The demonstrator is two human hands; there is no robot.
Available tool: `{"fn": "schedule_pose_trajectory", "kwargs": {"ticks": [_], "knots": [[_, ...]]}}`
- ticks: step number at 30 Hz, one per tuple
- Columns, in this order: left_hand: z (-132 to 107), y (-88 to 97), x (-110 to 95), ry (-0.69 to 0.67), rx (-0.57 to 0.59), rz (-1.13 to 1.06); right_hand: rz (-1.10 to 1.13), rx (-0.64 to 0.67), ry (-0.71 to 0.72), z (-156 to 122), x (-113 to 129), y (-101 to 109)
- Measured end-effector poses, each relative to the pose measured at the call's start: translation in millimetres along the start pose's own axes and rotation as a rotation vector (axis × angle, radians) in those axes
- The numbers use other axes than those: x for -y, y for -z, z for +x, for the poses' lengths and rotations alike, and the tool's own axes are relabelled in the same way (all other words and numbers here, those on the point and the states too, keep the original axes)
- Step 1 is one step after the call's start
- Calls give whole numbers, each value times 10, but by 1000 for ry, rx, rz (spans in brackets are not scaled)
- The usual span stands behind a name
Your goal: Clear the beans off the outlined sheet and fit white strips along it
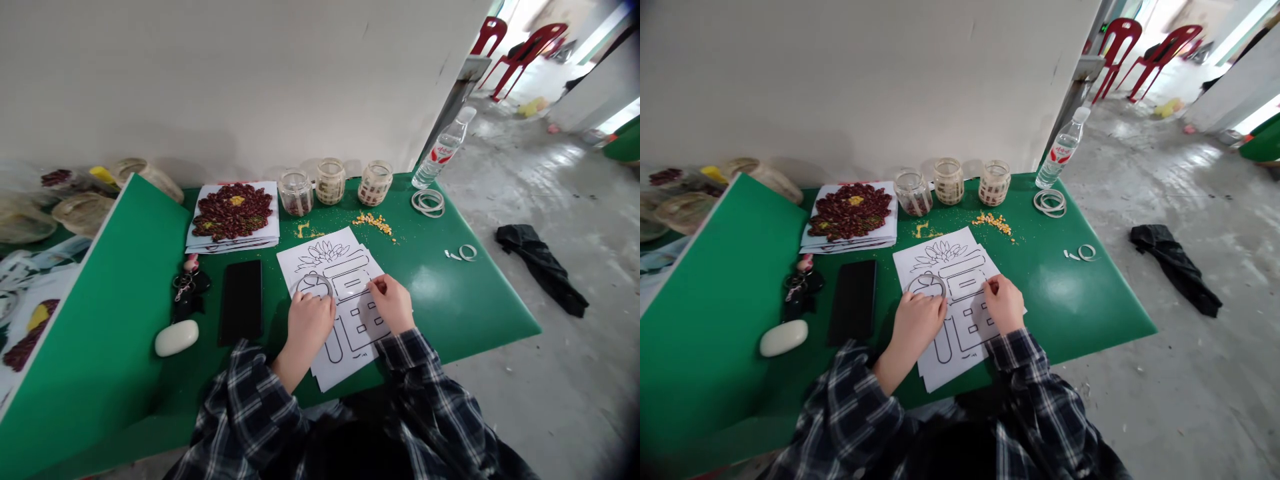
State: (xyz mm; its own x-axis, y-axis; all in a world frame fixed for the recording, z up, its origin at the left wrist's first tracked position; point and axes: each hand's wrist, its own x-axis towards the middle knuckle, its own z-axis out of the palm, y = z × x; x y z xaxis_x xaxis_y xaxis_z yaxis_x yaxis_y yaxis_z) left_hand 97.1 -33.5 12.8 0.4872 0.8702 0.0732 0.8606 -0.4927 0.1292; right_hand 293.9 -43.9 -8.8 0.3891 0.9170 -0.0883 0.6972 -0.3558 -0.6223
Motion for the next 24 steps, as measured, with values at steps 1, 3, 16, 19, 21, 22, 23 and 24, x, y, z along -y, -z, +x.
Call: {"fn": "schedule_pose_trajectory", "kwargs": {"ticks": [1,3,16,19,21,22,23,24], "knots": [[0,-2,0,1,0,4,-2,0,2,-1,-1,-3],[0,-5,2,0,3,8,4,-12,8,-2,-10,-11],[-9,-5,52,-28,54,-57,15,-46,65,-15,-47,-11],[-3,-19,58,-21,48,-79,6,-10,77,-42,-7,-7],[2,-24,61,-27,50,-85,12,20,78,-65,29,-18],[4,-24,62,-31,53,-83,18,33,82,-78,50,-28],[6,-23,63,-34,57,-81,23,46,90,-92,73,-41],[7,-20,63,-36,60,-77,26,59,104,-108,96,-55]]}}
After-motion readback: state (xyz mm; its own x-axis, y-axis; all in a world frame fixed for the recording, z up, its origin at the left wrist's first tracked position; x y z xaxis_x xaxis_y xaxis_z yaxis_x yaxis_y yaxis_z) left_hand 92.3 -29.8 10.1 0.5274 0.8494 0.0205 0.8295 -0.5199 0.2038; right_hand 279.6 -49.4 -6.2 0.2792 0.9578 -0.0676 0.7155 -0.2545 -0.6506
